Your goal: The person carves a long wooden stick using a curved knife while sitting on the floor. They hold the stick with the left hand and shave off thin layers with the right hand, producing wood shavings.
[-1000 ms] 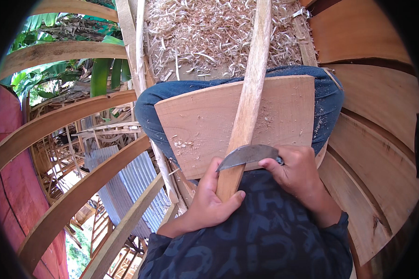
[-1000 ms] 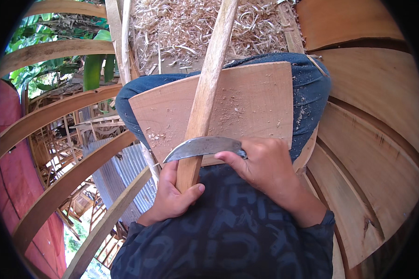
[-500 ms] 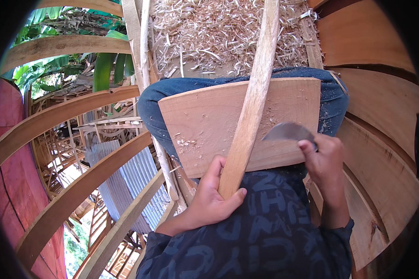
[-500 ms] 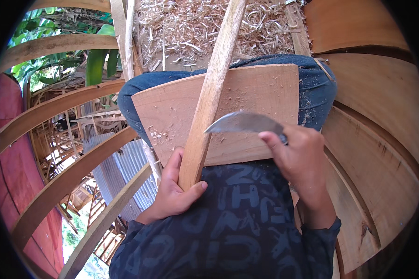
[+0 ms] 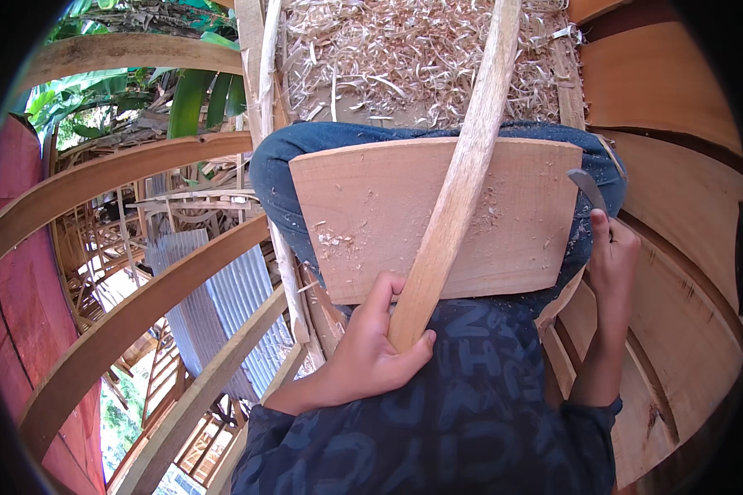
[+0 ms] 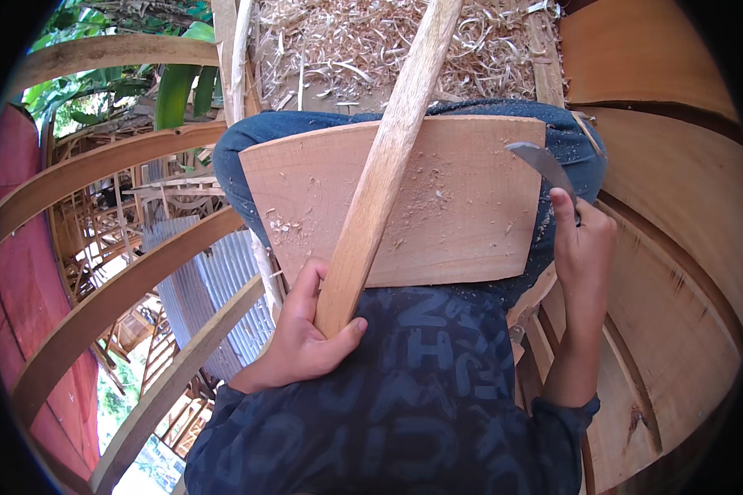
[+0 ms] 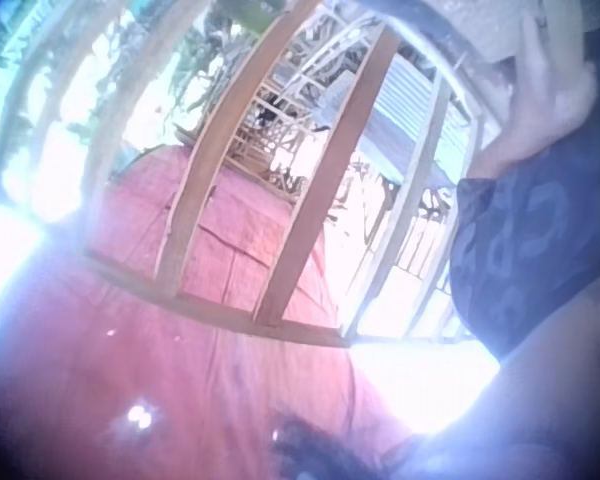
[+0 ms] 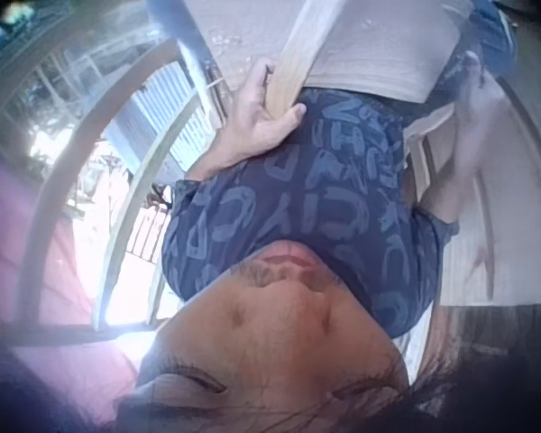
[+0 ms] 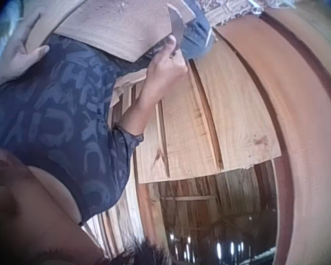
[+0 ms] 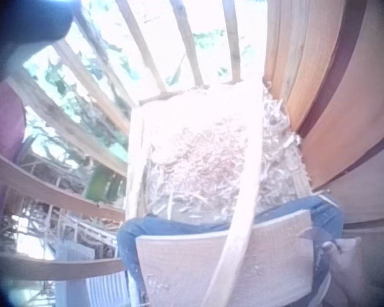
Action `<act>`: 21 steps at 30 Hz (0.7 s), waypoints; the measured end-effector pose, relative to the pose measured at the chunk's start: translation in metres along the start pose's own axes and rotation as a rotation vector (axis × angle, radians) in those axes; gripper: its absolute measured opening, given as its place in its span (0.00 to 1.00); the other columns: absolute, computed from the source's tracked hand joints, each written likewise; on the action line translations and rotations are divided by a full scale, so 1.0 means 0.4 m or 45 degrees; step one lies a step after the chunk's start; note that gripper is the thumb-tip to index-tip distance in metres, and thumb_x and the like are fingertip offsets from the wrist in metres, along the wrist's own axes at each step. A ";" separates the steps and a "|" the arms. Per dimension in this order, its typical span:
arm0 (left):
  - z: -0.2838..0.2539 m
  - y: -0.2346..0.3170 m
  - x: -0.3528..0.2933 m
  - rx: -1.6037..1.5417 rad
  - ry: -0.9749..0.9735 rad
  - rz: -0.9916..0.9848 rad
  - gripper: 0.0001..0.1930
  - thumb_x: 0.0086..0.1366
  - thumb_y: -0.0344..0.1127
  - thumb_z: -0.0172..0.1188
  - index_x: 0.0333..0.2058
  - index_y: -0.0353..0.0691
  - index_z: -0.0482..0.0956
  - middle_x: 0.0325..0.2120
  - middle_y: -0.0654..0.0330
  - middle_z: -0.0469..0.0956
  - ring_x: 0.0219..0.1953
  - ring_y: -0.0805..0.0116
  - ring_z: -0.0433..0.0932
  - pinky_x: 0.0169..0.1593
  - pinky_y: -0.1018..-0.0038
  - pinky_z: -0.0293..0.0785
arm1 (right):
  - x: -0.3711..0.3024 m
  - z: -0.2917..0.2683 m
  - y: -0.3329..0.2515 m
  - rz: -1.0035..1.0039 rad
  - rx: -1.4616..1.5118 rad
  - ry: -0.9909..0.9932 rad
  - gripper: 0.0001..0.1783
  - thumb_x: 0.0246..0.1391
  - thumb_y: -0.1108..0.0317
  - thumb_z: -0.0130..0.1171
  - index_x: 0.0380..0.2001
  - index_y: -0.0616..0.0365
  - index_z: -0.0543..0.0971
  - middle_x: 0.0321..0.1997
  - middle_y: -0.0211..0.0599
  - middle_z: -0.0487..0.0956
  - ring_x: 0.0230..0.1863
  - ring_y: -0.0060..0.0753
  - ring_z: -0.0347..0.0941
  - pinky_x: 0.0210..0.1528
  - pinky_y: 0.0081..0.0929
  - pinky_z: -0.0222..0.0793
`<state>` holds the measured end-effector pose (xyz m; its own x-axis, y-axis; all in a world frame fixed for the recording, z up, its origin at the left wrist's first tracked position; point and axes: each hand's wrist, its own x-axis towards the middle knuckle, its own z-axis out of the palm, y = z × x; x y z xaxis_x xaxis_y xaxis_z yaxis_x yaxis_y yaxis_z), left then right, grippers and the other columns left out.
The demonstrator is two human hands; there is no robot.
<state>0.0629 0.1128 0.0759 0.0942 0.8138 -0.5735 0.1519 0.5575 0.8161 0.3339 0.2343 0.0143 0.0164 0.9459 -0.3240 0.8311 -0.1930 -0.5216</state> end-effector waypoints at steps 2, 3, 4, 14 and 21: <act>0.006 0.004 0.004 -0.099 -0.021 -0.074 0.21 0.53 0.28 0.60 0.43 0.36 0.60 0.34 0.61 0.67 0.37 0.78 0.65 0.41 0.79 0.63 | -0.059 0.013 -0.054 -0.175 0.069 -0.116 0.31 0.50 0.42 0.55 0.17 0.65 0.73 0.12 0.49 0.68 0.16 0.51 0.68 0.20 0.37 0.61; 0.012 0.008 0.009 -0.157 -0.046 -0.106 0.21 0.54 0.27 0.61 0.43 0.37 0.60 0.35 0.62 0.65 0.38 0.79 0.63 0.42 0.80 0.61 | -0.089 0.023 -0.083 -0.317 0.060 -0.183 0.29 0.49 0.44 0.57 0.17 0.64 0.74 0.13 0.49 0.69 0.17 0.50 0.68 0.20 0.36 0.62; 0.019 0.006 0.011 -0.148 -0.049 -0.049 0.21 0.54 0.27 0.61 0.43 0.37 0.60 0.35 0.62 0.65 0.39 0.78 0.63 0.43 0.79 0.61 | -0.115 0.046 -0.104 -0.415 0.128 -0.223 0.25 0.46 0.47 0.61 0.17 0.62 0.75 0.14 0.47 0.70 0.16 0.49 0.69 0.20 0.36 0.62; 0.019 0.005 0.019 -0.250 -0.051 0.024 0.21 0.55 0.27 0.58 0.45 0.34 0.60 0.36 0.59 0.66 0.41 0.76 0.63 0.46 0.78 0.61 | -0.087 0.096 -0.122 -0.750 -0.128 -0.032 0.33 0.44 0.38 0.57 0.10 0.60 0.69 0.10 0.42 0.68 0.15 0.46 0.70 0.17 0.34 0.61; -0.006 -0.007 -0.006 -0.122 -0.090 0.036 0.21 0.54 0.29 0.59 0.44 0.34 0.61 0.31 0.61 0.65 0.36 0.75 0.63 0.41 0.78 0.62 | -0.045 -0.012 -0.081 -0.135 0.101 0.010 0.32 0.51 0.41 0.53 0.20 0.65 0.76 0.12 0.47 0.68 0.16 0.48 0.68 0.20 0.34 0.61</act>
<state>0.0601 0.1096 0.0753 0.1671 0.8175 -0.5511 0.0541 0.5505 0.8331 0.3093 0.2249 0.0406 -0.0644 0.9641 -0.2575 0.7821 -0.1115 -0.6132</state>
